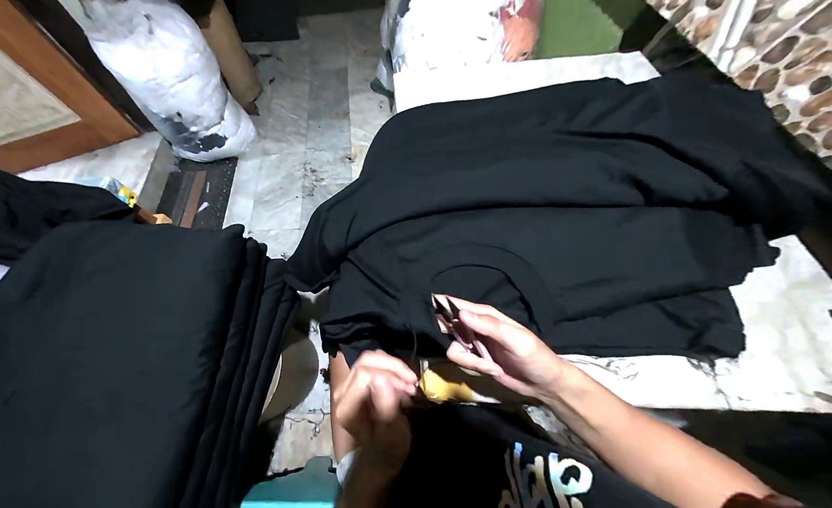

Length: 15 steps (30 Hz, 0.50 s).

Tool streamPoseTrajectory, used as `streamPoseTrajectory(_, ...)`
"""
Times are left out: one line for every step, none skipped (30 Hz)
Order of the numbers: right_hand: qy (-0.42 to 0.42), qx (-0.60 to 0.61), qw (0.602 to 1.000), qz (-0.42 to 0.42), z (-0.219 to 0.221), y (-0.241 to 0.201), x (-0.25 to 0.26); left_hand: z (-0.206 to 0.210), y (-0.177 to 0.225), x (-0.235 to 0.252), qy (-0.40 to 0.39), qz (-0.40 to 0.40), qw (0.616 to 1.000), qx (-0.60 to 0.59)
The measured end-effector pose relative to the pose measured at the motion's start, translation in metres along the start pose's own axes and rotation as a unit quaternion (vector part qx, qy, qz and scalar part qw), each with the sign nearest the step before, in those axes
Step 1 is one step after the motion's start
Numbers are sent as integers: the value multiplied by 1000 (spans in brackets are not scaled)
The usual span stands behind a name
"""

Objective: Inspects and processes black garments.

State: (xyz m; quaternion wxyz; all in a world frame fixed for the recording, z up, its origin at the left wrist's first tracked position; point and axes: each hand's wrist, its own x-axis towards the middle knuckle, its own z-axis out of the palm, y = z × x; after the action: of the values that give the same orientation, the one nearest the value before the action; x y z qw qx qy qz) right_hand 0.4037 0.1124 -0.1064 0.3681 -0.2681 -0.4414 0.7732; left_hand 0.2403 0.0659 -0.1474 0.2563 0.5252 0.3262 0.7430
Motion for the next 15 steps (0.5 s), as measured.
streamPoseTrajectory(-1, 31, 1000, 1, -1, 0, -2, 3, -5, 2, 35, -28, 998, 37)
streamPoseTrajectory(0, 45, 999, 1, 0, 0, -5, 4, -10, 4, 61, -63, 995, 57)
streamPoseTrajectory(0, 41, 999, 4, 2, 0, -7, 5, -12, 6, 68, -105, 990, 65)
streamPoseTrajectory(-7, 26, 1000, 4, 2, 2, -9, 5, -11, 8, 60, -149, 985, 64)
streamPoseTrajectory(-13, 7, 1000, 1, 3, 4, -11, 5, -8, 10, 40, -193, 979, 58)
streamPoseTrajectory(-17, -19, 1000, -6, 4, 7, -13, 4, -4, 12, 12, -229, 972, 57)
streamPoseTrajectory(-20, -43, 999, -15, 6, 10, -14, 3, -1, 14, -15, -250, 966, 68)
streamPoseTrajectory(-28, -70, 997, -27, 6, 12, -14, 4, 2, 16, -35, -246, 964, 99)
streamPoseTrajectory(-41, -89, 994, -45, 6, 16, -15, 5, 4, 17, -47, -220, 963, 150)
streamPoseTrajectory(-50, -91, 993, -64, 5, 20, -16, 5, 5, 16, -64, -179, 960, 207)
streamPoseTrajectory(-49, -86, 992, -82, 6, 25, -16, 3, 6, 16, -92, -133, 953, 256)
streamPoseTrajectory(-45, -81, 991, -98, 7, 27, -16, 0, 6, 17, -120, -92, 944, 293)
streamPoseTrajectory(-44, -85, 989, -110, 8, 28, -16, -1, 4, 21, -140, -55, 936, 318)
streamPoseTrajectory(-45, -98, 987, -123, 9, 29, -16, -2, 2, 24, -149, -19, 933, 328)
streamPoseTrajectory(-48, -122, 982, -135, 10, 29, -16, -1, -1, 28, -152, 12, 931, 331)
